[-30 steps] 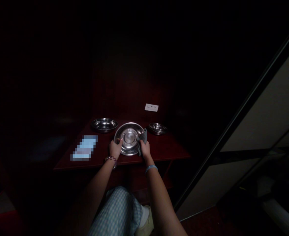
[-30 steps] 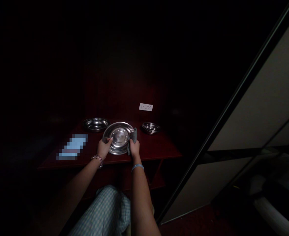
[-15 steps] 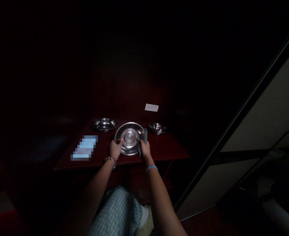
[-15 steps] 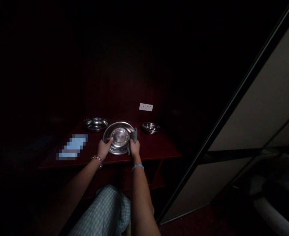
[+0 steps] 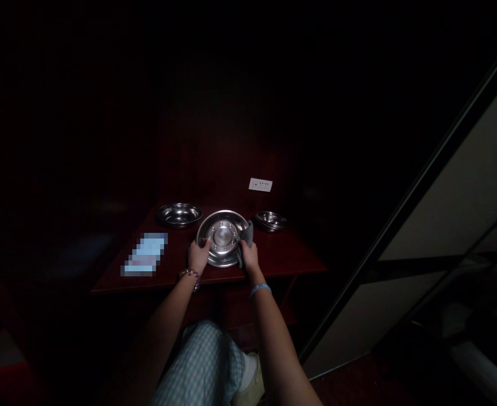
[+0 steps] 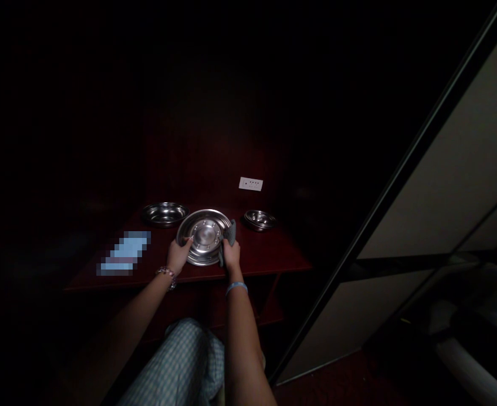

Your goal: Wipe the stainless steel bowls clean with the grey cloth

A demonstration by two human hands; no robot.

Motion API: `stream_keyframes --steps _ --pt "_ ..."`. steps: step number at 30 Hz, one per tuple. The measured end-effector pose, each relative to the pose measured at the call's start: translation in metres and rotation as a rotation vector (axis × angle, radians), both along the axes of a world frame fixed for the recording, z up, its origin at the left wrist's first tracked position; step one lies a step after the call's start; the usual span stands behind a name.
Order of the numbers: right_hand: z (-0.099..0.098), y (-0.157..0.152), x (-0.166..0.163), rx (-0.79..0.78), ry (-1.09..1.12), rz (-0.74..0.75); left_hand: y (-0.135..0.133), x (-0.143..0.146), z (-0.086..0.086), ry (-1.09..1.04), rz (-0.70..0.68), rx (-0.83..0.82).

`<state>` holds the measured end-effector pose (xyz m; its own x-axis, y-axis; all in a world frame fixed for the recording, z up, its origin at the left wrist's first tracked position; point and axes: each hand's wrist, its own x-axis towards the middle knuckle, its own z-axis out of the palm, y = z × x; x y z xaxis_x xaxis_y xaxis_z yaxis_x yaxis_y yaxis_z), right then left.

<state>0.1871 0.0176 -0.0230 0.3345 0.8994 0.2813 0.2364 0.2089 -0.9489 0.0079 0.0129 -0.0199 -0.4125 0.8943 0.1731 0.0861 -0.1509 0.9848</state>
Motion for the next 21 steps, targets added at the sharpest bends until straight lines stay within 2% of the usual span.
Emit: stream_keyframes --steps 21 --pt "0.0034 -0.0024 -0.0016 -0.032 0.028 -0.015 0.0030 -0.0002 -0.0022 -0.002 -0.001 -0.002"
